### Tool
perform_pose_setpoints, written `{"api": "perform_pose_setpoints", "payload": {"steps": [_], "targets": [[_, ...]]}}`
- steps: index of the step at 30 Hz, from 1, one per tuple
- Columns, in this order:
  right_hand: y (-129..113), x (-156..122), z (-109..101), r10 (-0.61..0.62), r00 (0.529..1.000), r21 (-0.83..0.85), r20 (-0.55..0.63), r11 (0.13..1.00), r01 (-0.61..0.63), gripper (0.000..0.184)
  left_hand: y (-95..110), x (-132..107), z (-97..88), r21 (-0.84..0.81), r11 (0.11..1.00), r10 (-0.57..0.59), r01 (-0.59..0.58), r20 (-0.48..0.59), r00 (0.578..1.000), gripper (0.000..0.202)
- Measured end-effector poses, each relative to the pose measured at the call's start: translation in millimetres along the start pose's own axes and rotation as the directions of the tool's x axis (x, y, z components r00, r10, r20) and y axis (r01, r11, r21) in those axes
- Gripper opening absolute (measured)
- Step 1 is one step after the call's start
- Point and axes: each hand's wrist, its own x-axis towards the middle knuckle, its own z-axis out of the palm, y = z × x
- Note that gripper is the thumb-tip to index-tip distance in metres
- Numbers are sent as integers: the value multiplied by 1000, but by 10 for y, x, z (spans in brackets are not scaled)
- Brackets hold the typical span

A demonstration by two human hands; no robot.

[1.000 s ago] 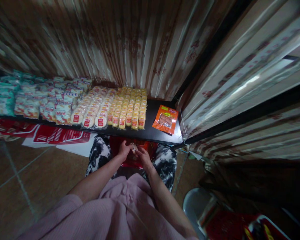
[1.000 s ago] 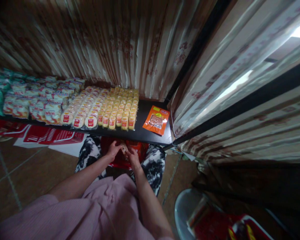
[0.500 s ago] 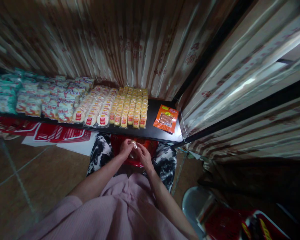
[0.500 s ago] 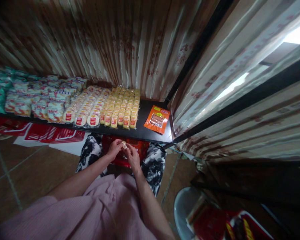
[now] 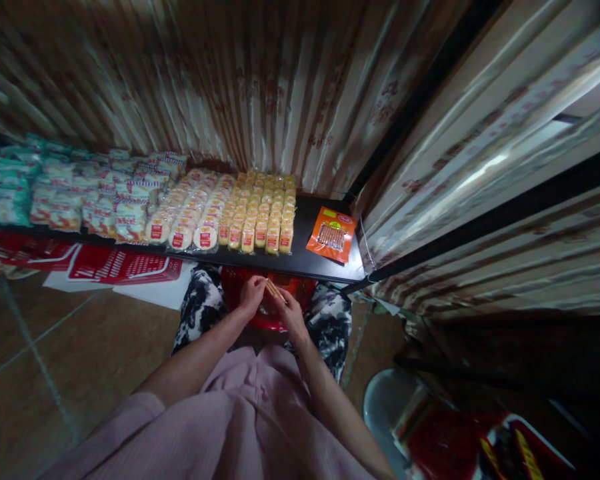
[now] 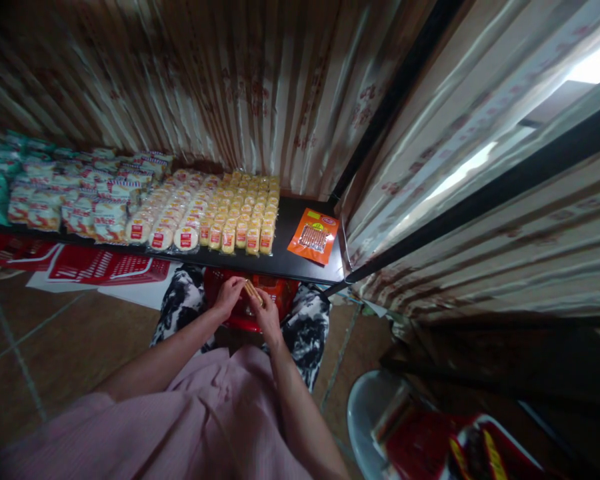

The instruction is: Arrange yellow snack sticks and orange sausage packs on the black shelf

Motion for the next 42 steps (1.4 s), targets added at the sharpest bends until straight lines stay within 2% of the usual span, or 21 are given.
{"api": "perform_pose_setpoints", "payload": {"steps": [5,10,14,19,23,26,28,33,39,42], "targets": [[-82,-29,24,220,975,296,-24,933,-203,45,-4,29,-13,16,999,31,-31,-3,1000,21],[-146,-42,19,275,961,388,-23,888,-245,39,28,-16,4,-52,996,74,-73,30,997,20],[-192,-49,17,308,951,439,-2,855,-276,37,60,-27,14,-76,992,99,-98,11,995,17],[-196,-51,-8,339,939,482,-66,835,-267,37,36,-35,23,-82,994,65,-65,-5,998,12],[-194,-50,-52,332,937,491,-108,837,-241,37,15,-99,47,-94,995,33,-31,23,999,13],[-197,-41,-73,294,946,509,-141,841,-185,37,17,-143,61,-123,992,30,-22,58,998,35],[-198,-31,-81,266,950,528,-164,837,-143,38,23,-159,64,-146,989,40,-26,92,995,40],[-201,-6,-100,214,961,540,-176,837,-87,43,56,-189,61,-180,983,66,-43,124,990,32],[-242,1,-102,193,964,567,-185,822,-56,45,110,-274,78,-263,965,19,16,131,991,21],[-289,-13,-94,175,971,557,-164,829,-56,38,114,-300,89,-294,956,29,13,138,990,14]]}}
